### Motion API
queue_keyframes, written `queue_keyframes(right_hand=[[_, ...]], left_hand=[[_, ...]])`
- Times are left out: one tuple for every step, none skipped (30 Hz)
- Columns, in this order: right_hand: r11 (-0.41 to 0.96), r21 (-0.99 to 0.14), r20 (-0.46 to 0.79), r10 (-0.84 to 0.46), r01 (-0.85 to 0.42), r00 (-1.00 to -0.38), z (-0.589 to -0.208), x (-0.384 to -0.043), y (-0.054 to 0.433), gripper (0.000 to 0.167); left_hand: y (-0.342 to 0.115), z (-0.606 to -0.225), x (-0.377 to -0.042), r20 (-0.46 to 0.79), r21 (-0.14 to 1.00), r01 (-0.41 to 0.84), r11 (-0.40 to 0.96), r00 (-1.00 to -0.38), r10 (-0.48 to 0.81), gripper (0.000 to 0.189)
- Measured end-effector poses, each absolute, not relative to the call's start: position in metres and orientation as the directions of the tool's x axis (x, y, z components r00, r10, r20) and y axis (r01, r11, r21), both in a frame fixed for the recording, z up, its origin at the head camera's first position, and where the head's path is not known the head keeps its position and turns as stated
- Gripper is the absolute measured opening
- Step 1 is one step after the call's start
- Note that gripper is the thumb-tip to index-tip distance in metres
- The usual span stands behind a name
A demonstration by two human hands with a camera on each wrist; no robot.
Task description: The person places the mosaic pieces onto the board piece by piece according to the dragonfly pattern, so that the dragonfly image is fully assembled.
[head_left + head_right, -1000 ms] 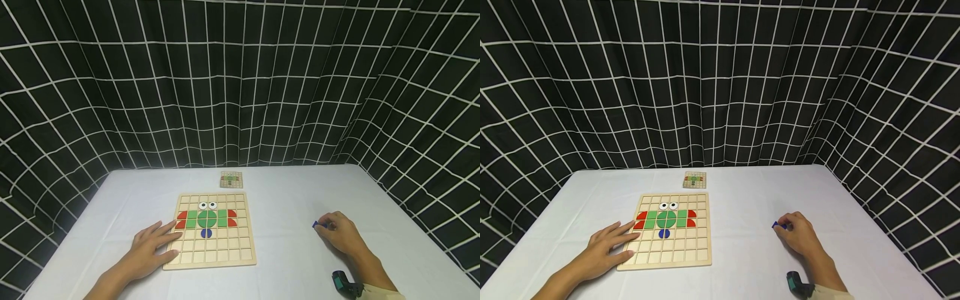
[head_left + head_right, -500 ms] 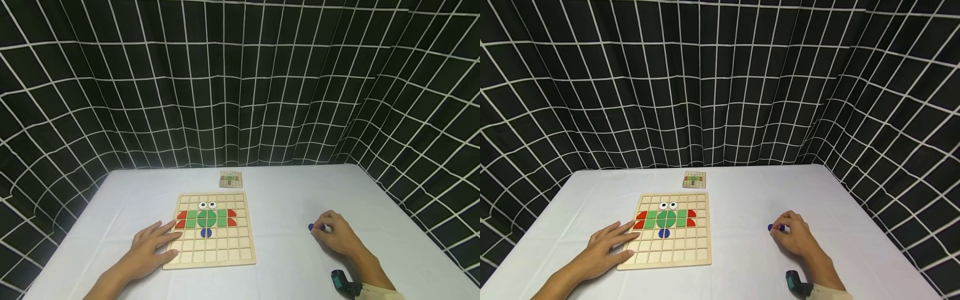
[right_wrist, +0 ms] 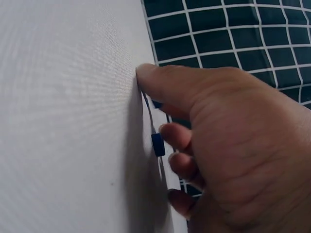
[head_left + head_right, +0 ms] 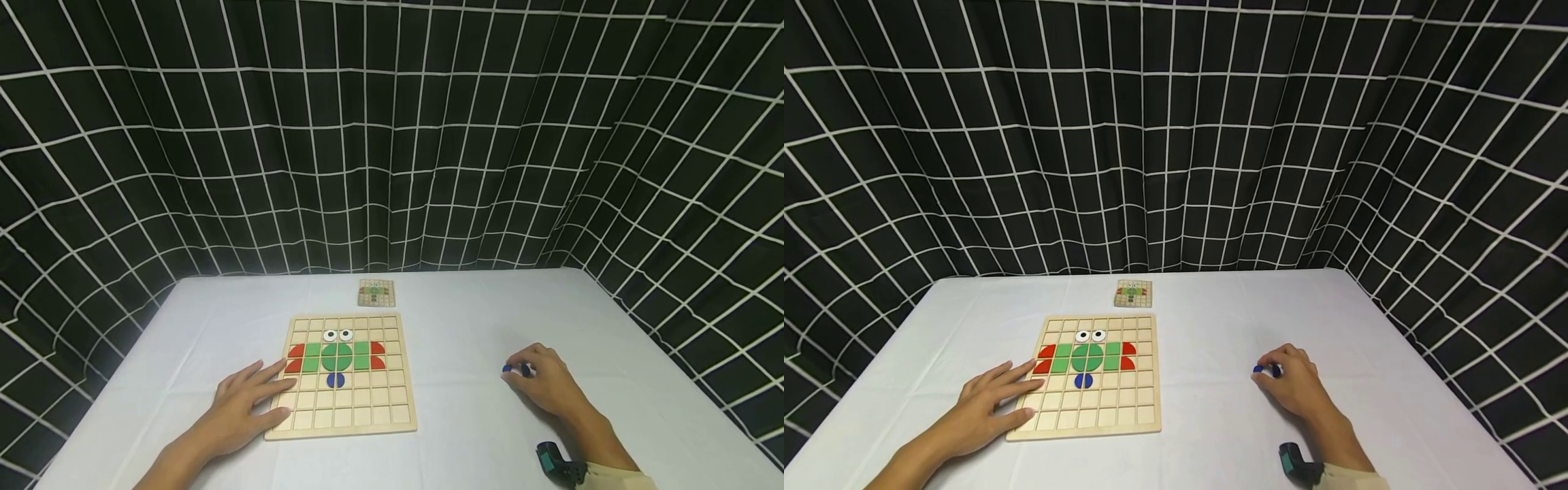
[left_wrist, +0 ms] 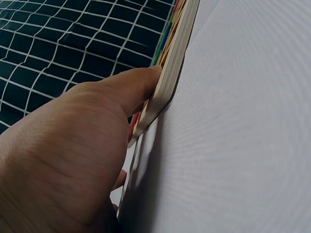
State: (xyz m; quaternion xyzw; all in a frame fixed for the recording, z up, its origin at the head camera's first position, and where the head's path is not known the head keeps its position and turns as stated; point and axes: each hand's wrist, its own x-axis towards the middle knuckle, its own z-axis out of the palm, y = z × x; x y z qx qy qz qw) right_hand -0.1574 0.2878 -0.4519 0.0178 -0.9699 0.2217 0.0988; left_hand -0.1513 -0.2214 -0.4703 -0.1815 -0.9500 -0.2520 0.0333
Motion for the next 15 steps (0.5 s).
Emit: queue_keyframes(right_hand=[[0.902,-0.425,0.212,0.013,-0.08,-0.977,-0.451,-0.157,0.287,0.02],[0.9,-0.429,0.223,0.018,-0.081,-0.975,-0.449,-0.156,0.286,0.021],[0.898,-0.431,0.239,0.018,-0.09,-0.971,-0.447,-0.156,0.285,0.021],[0.894,-0.436,0.256,0.015,-0.101,-0.967,-0.444,-0.155,0.285,0.022],[0.891,-0.439,0.276,0.01,-0.117,-0.961,-0.442,-0.154,0.284,0.023],[0.887,-0.439,0.307,0.001,-0.141,-0.952,-0.44,-0.153,0.283,0.023],[0.883,-0.436,0.341,-0.014,-0.171,-0.94,-0.437,-0.153,0.281,0.023],[0.876,-0.434,0.378,-0.034,-0.209,-0.925,-0.435,-0.152,0.279,0.024],[0.87,-0.424,0.418,-0.057,-0.25,-0.907,-0.433,-0.152,0.277,0.024],[0.862,-0.417,0.455,-0.076,-0.288,-0.887,-0.43,-0.151,0.274,0.025],[0.854,-0.408,0.49,-0.093,-0.323,-0.867,-0.427,-0.151,0.27,0.025],[0.846,-0.402,0.518,-0.107,-0.352,-0.849,-0.423,-0.15,0.265,0.026],[0.836,-0.4,0.538,-0.117,-0.376,-0.835,-0.419,-0.149,0.261,0.027],[0.828,-0.401,0.551,-0.125,-0.393,-0.825,-0.414,-0.149,0.255,0.028],[0.82,-0.403,0.559,-0.13,-0.406,-0.819,-0.409,-0.147,0.25,0.029]], left_hand=[[-0.221,-0.47,-0.152,0.155,0.466,0.362,0.807,-0.932,0.328,0.046],[-0.221,-0.47,-0.152,0.159,0.467,0.366,0.805,-0.93,0.331,0.046],[-0.221,-0.47,-0.152,0.162,0.468,0.369,0.803,-0.929,0.332,0.046],[-0.221,-0.471,-0.152,0.162,0.471,0.37,0.801,-0.929,0.334,0.046],[-0.221,-0.471,-0.152,0.164,0.472,0.373,0.799,-0.927,0.336,0.045],[-0.221,-0.472,-0.152,0.167,0.473,0.376,0.797,-0.926,0.338,0.045],[-0.221,-0.472,-0.152,0.17,0.473,0.379,0.795,-0.925,0.34,0.045],[-0.221,-0.473,-0.152,0.172,0.474,0.382,0.793,-0.924,0.342,0.045],[-0.221,-0.473,-0.152,0.171,0.475,0.381,0.793,-0.924,0.341,0.044],[-0.221,-0.473,-0.151,0.17,0.476,0.38,0.793,-0.924,0.341,0.044],[-0.222,-0.474,-0.151,0.171,0.476,0.38,0.793,-0.924,0.341,0.044],[-0.222,-0.473,-0.151,0.171,0.475,0.38,0.794,-0.925,0.34,0.044],[-0.222,-0.473,-0.151,0.17,0.476,0.378,0.794,-0.925,0.339,0.044],[-0.222,-0.473,-0.151,0.17,0.477,0.377,0.794,-0.926,0.338,0.044],[-0.222,-0.472,-0.151,0.17,0.476,0.377,0.795,-0.926,0.337,0.044]])
